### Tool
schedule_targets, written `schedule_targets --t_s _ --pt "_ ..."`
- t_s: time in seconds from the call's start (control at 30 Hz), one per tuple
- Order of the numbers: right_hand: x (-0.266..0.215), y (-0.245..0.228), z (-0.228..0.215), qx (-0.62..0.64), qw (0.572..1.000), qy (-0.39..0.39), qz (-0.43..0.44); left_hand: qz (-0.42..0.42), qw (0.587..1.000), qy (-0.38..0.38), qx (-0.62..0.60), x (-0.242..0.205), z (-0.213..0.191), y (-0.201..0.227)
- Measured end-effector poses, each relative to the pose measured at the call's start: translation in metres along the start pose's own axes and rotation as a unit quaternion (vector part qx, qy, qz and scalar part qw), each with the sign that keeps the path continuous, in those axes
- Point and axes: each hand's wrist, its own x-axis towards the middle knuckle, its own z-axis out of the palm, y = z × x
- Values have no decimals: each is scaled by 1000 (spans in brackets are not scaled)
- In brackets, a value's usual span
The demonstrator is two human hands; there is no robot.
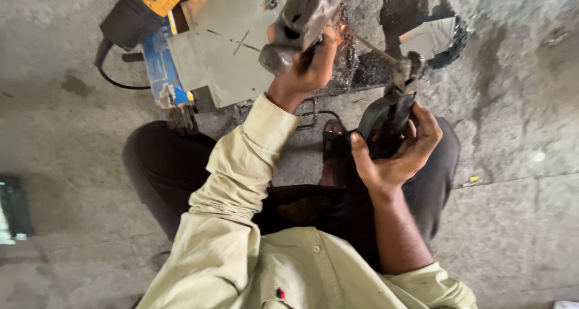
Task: The person sits on the floor and welds a metal sheet using a handheld welding torch, creating bright sparks. They periodically stop to hammer the welded areas and adjust the position of the metal sheet on the work surface.
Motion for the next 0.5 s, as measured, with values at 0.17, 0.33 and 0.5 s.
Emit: schedule_targets --t_s 0.17,0.33,0.5 --pt "1 18 -12 25 998 61 14 -104 993 7 -62 34 -15 16" --pt "23 12 -26 164 973 114 119 -143 909 42 -390 38 -15 19" --pt "35 30 -109 379 902 133 156 -129 883 41 -450 21 -3 10"
